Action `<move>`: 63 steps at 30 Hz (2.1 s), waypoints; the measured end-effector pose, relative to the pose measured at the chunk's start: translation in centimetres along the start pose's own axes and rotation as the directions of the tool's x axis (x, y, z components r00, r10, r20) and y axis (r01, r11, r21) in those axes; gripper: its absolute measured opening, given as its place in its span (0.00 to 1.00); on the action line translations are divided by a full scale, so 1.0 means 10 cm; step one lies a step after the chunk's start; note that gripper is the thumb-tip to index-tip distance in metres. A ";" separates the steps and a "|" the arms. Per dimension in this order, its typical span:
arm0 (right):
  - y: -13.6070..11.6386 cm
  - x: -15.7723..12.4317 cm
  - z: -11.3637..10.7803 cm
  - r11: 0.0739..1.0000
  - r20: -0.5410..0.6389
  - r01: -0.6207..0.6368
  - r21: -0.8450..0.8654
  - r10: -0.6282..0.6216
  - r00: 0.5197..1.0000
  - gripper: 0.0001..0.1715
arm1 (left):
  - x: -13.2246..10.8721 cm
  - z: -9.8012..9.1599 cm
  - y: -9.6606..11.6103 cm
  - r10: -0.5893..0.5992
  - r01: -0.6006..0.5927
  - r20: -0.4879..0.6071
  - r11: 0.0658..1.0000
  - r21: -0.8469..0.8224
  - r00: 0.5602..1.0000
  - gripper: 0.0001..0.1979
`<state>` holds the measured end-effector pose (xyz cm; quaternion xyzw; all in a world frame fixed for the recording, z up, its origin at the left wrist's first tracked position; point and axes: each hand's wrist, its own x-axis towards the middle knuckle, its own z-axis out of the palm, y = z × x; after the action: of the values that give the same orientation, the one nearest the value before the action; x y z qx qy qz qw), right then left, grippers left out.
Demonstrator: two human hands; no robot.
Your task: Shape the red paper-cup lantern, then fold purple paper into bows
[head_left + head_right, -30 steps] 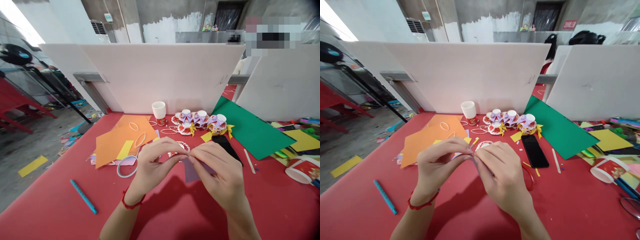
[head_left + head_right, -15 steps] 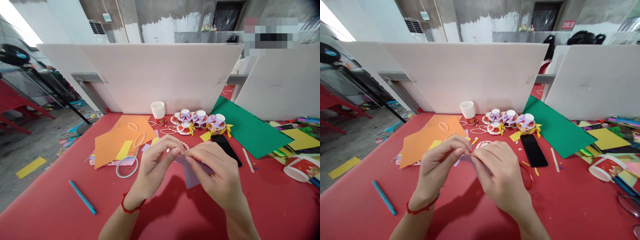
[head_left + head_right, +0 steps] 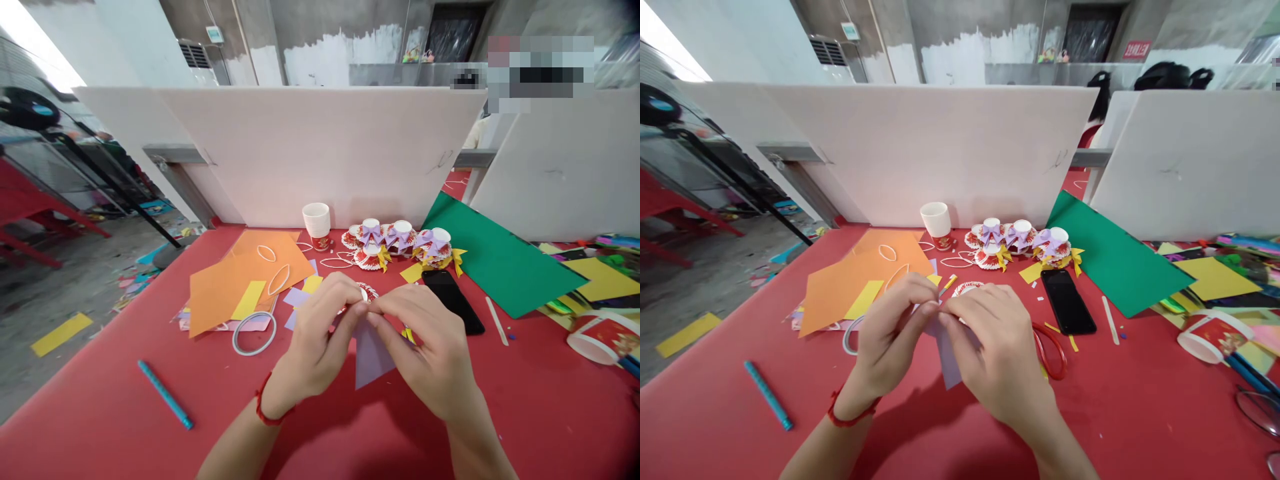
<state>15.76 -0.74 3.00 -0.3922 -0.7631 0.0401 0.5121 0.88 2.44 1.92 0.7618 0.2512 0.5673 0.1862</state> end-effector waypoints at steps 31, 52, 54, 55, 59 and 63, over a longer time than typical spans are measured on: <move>0.09 0.01 0.13 0.971 -0.001 -0.192 0.141 0.194 0.981 0.08 | 0.06 -0.16 -0.02 -0.498 0.480 -0.047 0.854 -0.202 0.866 0.07; 0.17 0.02 0.22 0.873 0.094 -0.413 0.258 0.403 0.910 0.07 | 0.15 -0.27 -0.16 -0.537 0.537 0.027 0.838 -0.094 0.843 0.21; 0.18 0.03 0.23 0.862 0.097 -0.432 0.266 0.422 0.901 0.08 | 0.14 -0.26 -0.18 -0.553 0.551 0.004 0.829 -0.096 0.833 0.21; 0.18 0.03 0.23 0.861 0.099 -0.437 0.262 0.426 0.899 0.08 | 0.14 -0.26 -0.19 -0.559 0.556 -0.008 0.827 -0.084 0.829 0.21; 0.22 0.03 0.22 0.873 0.112 -0.442 0.206 0.427 0.897 0.09 | 0.13 -0.26 -0.23 -0.552 0.552 -0.029 0.834 0.015 0.834 0.23; 0.26 0.01 0.21 0.878 0.151 -0.449 0.164 0.427 0.892 0.10 | 0.14 -0.29 -0.26 -0.526 0.526 0.089 0.850 0.019 0.846 0.13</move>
<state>15.48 1.82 0.87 -0.4998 -0.6739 0.2511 0.4828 -2.02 5.33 2.36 0.6882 0.4399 0.4603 0.3479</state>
